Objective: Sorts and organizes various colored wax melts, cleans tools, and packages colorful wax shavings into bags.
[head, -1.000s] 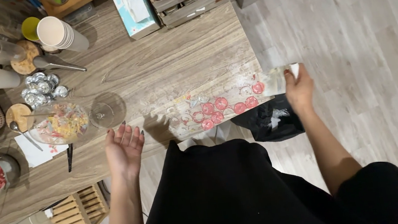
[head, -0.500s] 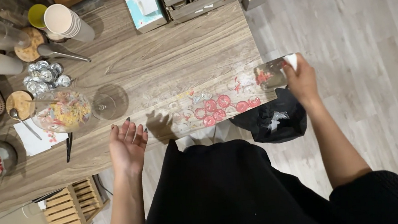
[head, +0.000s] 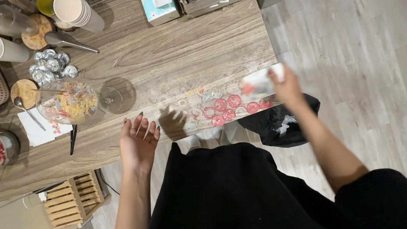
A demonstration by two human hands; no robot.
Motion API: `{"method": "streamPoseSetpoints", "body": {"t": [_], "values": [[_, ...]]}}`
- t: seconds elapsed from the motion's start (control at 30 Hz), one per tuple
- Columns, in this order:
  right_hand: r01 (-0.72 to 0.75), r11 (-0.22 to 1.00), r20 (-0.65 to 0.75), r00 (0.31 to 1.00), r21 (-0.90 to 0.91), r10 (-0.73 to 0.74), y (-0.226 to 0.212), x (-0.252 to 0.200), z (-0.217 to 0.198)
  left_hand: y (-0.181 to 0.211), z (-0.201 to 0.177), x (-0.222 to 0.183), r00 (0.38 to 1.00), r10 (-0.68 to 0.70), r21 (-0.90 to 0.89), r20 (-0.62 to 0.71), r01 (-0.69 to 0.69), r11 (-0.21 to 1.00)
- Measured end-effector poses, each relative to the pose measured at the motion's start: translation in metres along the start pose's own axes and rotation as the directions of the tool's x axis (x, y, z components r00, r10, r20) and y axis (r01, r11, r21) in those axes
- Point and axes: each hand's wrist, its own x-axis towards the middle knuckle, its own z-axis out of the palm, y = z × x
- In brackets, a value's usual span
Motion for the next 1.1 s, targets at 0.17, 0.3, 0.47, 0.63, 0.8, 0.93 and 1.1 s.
{"method": "streamPoseSetpoints", "body": {"t": [0.17, 0.3, 0.47, 0.63, 0.8, 0.93, 1.1], "values": [[-0.01, 1.0, 0.068, 0.998, 0.027, 0.008, -0.055, 0.01, 0.005, 0.004, -0.009, -0.001, 1.0, 0.017, -0.025, -0.004, -0.017, 1.0], [-0.328, 0.945, 0.135, 0.936, -0.002, 0.325, -0.088, 0.015, -0.023, 0.009, -0.01, -0.004, 0.999, 0.028, -0.017, 0.028, -0.028, 0.999], [0.149, 0.987, 0.043, 0.988, -0.057, -0.146, -0.03, 0.011, 0.025, 0.01, -0.004, 0.003, 0.999, 0.009, 0.0, 0.034, -0.009, 1.0], [-0.125, 0.991, 0.05, 0.991, -0.042, 0.127, -0.068, 0.006, -0.029, 0.015, 0.004, 0.0, 0.996, 0.024, -0.007, 0.082, -0.023, 1.0], [-0.094, 0.977, -0.018, 0.996, -0.192, 0.092, -0.024, -0.024, -0.081, 0.016, -0.001, 0.008, 0.998, 0.027, 0.024, 0.058, -0.028, 0.999], [-0.213, 0.977, -0.066, 0.974, 0.029, 0.215, 0.003, -0.056, -0.082, 0.013, -0.003, 0.01, 0.997, 0.036, 0.028, 0.074, -0.038, 0.999], [-0.391, 0.906, -0.088, 0.909, 0.163, 0.408, -0.013, -0.071, -0.07, 0.016, 0.012, 0.006, 0.995, -0.008, -0.015, 0.096, 0.009, 1.0]]}}
